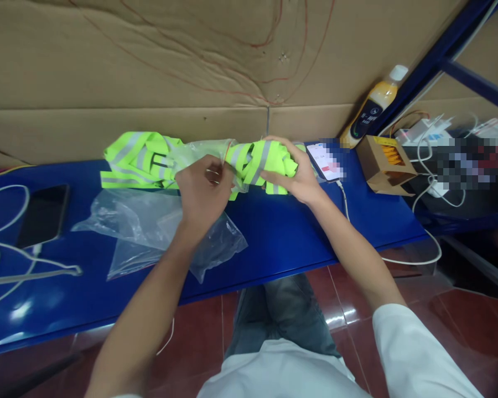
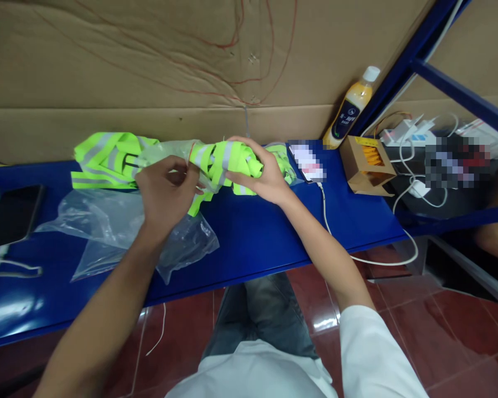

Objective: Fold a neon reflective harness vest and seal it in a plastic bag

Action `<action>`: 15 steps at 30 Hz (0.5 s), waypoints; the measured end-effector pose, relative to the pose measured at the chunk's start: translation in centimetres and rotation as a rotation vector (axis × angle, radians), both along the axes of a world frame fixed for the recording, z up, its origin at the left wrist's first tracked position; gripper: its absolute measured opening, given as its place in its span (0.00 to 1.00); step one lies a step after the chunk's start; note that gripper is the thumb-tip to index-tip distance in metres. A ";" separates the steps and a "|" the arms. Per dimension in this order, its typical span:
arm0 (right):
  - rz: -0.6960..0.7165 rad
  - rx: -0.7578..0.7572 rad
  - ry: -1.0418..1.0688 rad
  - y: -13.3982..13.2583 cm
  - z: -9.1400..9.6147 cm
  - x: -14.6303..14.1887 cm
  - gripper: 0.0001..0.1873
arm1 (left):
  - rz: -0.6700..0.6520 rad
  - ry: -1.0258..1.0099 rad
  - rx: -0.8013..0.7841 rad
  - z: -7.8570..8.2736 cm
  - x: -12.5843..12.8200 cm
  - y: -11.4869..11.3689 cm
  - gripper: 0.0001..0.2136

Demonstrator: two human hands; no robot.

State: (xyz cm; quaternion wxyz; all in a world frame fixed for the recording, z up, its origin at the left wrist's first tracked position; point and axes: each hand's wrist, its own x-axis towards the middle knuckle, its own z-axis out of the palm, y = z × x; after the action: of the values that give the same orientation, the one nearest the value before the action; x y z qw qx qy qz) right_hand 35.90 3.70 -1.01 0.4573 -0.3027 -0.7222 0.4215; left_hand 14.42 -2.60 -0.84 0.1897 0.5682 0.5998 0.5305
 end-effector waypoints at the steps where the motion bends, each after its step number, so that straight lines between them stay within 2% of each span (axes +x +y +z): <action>1: -0.021 0.106 -0.032 0.0 0.0 0.0 0.35 | 0.008 0.097 0.028 0.0 -0.1 0.0 0.10; 3: -0.048 0.249 -0.061 0.0 0.0 -0.2 0.32 | 0.024 0.284 0.082 -0.1 -0.3 0.2 0.11; 5: -0.041 0.320 -0.104 -0.1 -0.4 -0.4 0.31 | 0.028 0.386 0.121 -0.3 -0.7 0.4 0.12; 10: -0.092 0.470 -0.186 -0.5 -1.8 -1.2 0.30 | -0.010 0.289 0.126 -1.0 -1.1 0.6 0.06; 15: -0.174 0.595 -0.229 -1.1 -2.8 -1.9 0.31 | 0.032 0.313 0.157 -0.9 -0.3 0.1 0.08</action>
State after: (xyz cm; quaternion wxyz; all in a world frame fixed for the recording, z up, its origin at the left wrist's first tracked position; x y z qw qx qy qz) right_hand 33.96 2.56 -3.80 0.4758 -0.2618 -0.8318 0.1147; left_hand 14.09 -2.46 -1.78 0.0407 0.6474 0.5878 0.4834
